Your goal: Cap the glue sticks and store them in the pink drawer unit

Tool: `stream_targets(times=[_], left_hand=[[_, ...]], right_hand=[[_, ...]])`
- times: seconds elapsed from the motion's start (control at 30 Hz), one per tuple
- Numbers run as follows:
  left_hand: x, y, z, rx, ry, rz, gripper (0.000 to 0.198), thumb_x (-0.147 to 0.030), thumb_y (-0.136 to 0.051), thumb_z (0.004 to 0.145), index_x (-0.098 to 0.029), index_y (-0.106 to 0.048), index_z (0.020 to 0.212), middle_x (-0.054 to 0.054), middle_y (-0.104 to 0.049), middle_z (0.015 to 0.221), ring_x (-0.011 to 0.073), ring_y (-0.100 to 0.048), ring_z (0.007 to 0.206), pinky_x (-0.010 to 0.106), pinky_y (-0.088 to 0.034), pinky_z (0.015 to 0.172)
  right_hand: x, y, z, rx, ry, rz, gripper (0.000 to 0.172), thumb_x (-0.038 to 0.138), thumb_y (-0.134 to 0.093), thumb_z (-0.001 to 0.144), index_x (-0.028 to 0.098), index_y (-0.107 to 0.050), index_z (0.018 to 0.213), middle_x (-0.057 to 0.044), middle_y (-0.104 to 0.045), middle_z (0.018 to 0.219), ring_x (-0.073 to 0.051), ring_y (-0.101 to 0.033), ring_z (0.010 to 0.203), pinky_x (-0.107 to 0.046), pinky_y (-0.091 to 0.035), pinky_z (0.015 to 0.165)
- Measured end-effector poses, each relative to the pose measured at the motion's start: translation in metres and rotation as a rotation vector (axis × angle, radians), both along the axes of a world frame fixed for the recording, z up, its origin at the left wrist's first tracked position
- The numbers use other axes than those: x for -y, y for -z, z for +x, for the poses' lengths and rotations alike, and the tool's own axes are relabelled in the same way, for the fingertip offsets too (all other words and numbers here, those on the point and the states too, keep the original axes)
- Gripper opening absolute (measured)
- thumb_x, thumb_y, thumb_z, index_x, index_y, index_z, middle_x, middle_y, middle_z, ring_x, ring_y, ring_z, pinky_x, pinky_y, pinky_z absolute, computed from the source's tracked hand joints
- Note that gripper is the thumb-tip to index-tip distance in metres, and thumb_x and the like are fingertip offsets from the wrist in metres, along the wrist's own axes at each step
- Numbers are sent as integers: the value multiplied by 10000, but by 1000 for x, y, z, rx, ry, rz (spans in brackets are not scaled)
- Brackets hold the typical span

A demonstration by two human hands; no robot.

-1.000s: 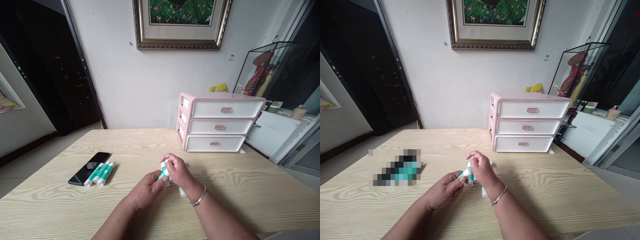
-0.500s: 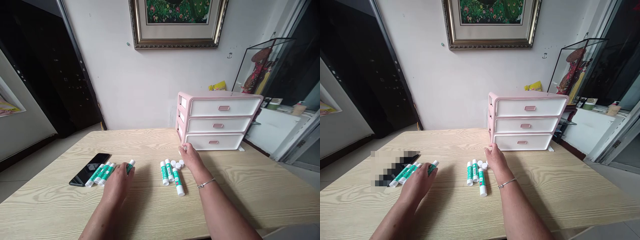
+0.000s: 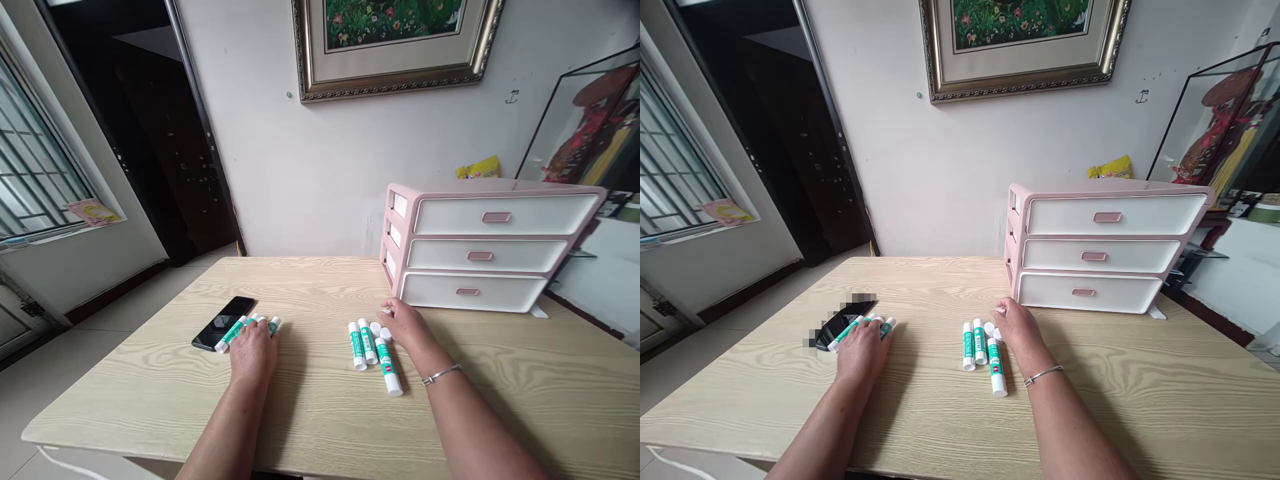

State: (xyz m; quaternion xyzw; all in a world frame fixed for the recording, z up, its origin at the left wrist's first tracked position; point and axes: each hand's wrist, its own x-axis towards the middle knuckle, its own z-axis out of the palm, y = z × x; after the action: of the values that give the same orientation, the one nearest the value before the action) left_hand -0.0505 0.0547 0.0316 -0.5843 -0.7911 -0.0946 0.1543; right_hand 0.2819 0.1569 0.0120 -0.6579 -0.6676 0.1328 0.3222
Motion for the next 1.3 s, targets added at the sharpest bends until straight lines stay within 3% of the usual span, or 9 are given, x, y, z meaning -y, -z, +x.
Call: stream_targets(times=[0.13, 0.37, 0.6, 0.67, 0.8, 0.9, 1.0, 1.13, 1.3], left_hand=[[8, -15, 3, 15, -59, -6, 335, -371, -456, 919, -170, -702, 1027, 132, -697, 1054, 313, -621, 1016, 387, -448, 792], [9, -17, -1, 78, -85, 5, 375, -384, -437, 924, -172, -700, 1084, 149, -691, 1096, 338, -599, 1056, 412, -438, 803], [19, -28, 7, 115, -92, 59, 383, -350, -432, 916, -159, -683, 1133, 161, -674, 1130, 338, -589, 1058, 423, -438, 840], [17, -24, 8, 132, -33, 120, 386, -380, -419, 932, -170, -682, 1121, 150, -676, 1105, 325, -586, 1052, 416, -432, 869], [9, -7, 22, 264, 214, 156, 361, -417, -433, 943, -197, -685, 1079, 113, -674, 1068, 267, -596, 1040, 357, -430, 904], [7, 0, 50, 400, 370, 95, 328, -440, -472, 930, -209, -693, 1005, 86, -674, 996, 235, -619, 945, 332, -448, 843], [8, -2, 82, 481, 492, 14, 317, -458, -500, 924, -207, -676, 1004, 78, -668, 994, 215, -631, 906, 308, -448, 785], [4, -12, 112, 480, 547, -69, 337, -493, -543, 901, -203, -650, 1036, 83, -669, 1008, 225, -638, 937, 306, -441, 782], [-7, -22, 129, 443, 513, -167, 386, -512, -556, 886, -175, -646, 1051, 110, -677, 1047, 254, -635, 996, 320, -442, 832]], right_hand=[[8, -10, -9, -39, -18, 32, 138, 332, -632, 829, 245, -679, 926, -14, -732, 902, -163, -651, 813, -256, -436, 706], [17, -17, -13, 74, -27, -60, 85, 277, -617, 816, 212, -669, 803, -17, -705, 799, -159, -609, 714, -257, -371, 617], [36, -45, -25, 111, -16, -119, 159, 271, -569, 857, 207, -678, 762, -45, -720, 801, -181, -620, 752, -269, -361, 632], [39, -49, -26, 99, 4, -61, 163, 289, -563, 868, 214, -691, 802, -52, -730, 856, -191, -634, 814, -269, -376, 663], [40, -48, -26, 35, 44, 63, 188, 315, -541, 884, 221, -704, 877, -49, -737, 943, -199, -642, 916, -267, -401, 728], [38, -44, -27, 7, 34, 88, 191, 320, -544, 885, 219, -705, 875, -39, -736, 929, -191, -642, 900, -262, -407, 734], [37, -40, -29, 5, 4, 75, 181, 317, -556, 877, 215, -705, 867, -35, -735, 909, -181, -640, 871, -252, -402, 709], [35, -35, -31, -5, -18, 64, 198, 329, -548, 879, 208, -704, 864, -39, -730, 885, -174, -640, 854, -247, -407, 718], [34, -33, -32, -28, 4, 80, 202, 346, -552, 879, 211, -701, 863, -39, -725, 863, -171, -641, 841, -245, -410, 714]])
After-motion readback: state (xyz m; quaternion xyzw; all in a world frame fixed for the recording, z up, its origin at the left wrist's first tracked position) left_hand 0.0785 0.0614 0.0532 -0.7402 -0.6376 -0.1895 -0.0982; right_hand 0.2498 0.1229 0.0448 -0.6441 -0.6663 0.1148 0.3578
